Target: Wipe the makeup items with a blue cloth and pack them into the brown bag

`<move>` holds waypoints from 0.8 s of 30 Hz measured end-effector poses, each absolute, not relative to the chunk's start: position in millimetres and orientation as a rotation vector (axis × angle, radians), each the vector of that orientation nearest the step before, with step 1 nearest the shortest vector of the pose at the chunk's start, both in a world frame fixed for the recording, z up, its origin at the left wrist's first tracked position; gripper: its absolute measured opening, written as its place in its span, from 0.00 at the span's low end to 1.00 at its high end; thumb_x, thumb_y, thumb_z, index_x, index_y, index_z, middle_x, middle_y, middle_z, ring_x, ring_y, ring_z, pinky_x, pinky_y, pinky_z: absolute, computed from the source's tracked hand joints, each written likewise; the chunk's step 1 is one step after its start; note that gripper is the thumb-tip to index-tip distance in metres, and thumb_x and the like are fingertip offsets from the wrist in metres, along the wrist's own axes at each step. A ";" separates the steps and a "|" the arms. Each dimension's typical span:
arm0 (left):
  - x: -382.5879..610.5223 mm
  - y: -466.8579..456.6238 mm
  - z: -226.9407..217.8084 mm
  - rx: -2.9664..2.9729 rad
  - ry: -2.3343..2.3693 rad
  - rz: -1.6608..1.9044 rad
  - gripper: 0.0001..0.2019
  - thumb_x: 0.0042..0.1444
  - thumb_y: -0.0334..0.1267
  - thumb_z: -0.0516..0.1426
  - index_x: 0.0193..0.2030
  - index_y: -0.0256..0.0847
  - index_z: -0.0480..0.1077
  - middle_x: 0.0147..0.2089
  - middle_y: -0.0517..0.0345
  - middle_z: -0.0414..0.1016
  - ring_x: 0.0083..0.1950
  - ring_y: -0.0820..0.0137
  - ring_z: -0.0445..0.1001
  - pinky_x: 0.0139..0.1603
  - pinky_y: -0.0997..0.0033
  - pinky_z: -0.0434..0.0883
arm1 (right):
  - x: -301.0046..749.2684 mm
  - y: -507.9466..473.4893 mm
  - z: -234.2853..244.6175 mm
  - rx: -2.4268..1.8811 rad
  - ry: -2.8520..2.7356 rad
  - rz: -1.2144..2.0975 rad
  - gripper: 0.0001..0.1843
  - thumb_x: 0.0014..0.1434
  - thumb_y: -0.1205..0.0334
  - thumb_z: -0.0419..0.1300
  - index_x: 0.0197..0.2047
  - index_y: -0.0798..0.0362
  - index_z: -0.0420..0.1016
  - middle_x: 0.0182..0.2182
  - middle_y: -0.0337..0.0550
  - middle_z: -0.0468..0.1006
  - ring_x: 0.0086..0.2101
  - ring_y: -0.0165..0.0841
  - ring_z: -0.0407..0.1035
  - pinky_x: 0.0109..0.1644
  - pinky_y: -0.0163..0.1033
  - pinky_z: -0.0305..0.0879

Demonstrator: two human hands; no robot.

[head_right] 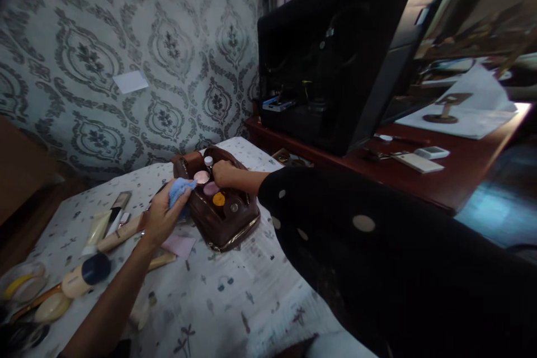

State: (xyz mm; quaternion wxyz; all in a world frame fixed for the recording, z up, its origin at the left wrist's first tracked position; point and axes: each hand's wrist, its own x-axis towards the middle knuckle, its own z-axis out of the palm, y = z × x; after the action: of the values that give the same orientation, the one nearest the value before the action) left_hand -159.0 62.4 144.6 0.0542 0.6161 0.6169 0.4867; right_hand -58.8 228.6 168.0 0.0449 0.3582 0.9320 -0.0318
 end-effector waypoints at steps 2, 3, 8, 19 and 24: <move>-158.9 62.1 144.4 1.864 1.864 1.488 0.13 0.64 0.48 0.54 0.33 0.41 0.66 0.34 0.59 0.72 0.40 0.67 0.72 0.43 0.71 0.66 | -58.4 229.9 164.1 1.135 2.792 -0.095 0.20 0.66 0.56 0.62 0.58 0.57 0.71 0.54 0.52 0.74 0.49 0.40 0.73 0.52 0.50 0.73; -158.7 62.0 144.3 1.861 1.859 1.492 0.13 0.64 0.48 0.54 0.33 0.41 0.66 0.35 0.58 0.73 0.40 0.68 0.72 0.42 0.71 0.66 | -58.4 230.3 162.6 1.159 2.771 -0.099 0.21 0.66 0.56 0.62 0.58 0.57 0.71 0.54 0.52 0.74 0.49 0.40 0.73 0.52 0.50 0.73; -157.4 61.9 144.2 1.834 1.858 1.505 0.14 0.64 0.48 0.54 0.31 0.41 0.64 0.34 0.59 0.72 0.40 0.68 0.72 0.42 0.71 0.66 | -59.9 231.1 158.4 1.226 2.752 -0.142 0.21 0.66 0.56 0.62 0.58 0.57 0.71 0.54 0.52 0.74 0.50 0.41 0.73 0.52 0.50 0.73; -157.0 61.1 144.7 1.828 1.873 1.512 0.15 0.63 0.50 0.53 0.34 0.40 0.68 0.34 0.57 0.73 0.40 0.67 0.72 0.42 0.70 0.68 | -63.0 235.0 154.1 1.287 2.740 -0.234 0.21 0.66 0.55 0.62 0.58 0.57 0.71 0.54 0.52 0.74 0.49 0.40 0.73 0.52 0.50 0.73; -155.6 61.5 142.6 1.883 1.855 1.520 0.14 0.64 0.48 0.53 0.39 0.39 0.71 0.39 0.55 0.77 0.39 0.68 0.73 0.43 0.71 0.69 | -59.6 229.2 154.7 1.300 2.759 -0.238 0.21 0.66 0.55 0.62 0.58 0.57 0.71 0.54 0.52 0.74 0.49 0.40 0.73 0.52 0.50 0.73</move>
State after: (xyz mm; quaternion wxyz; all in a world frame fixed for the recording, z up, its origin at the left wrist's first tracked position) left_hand -155.6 61.5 142.6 0.0464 0.6168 0.6078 0.4979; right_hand -59.6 229.2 154.7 0.0413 0.4245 0.9012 -0.0776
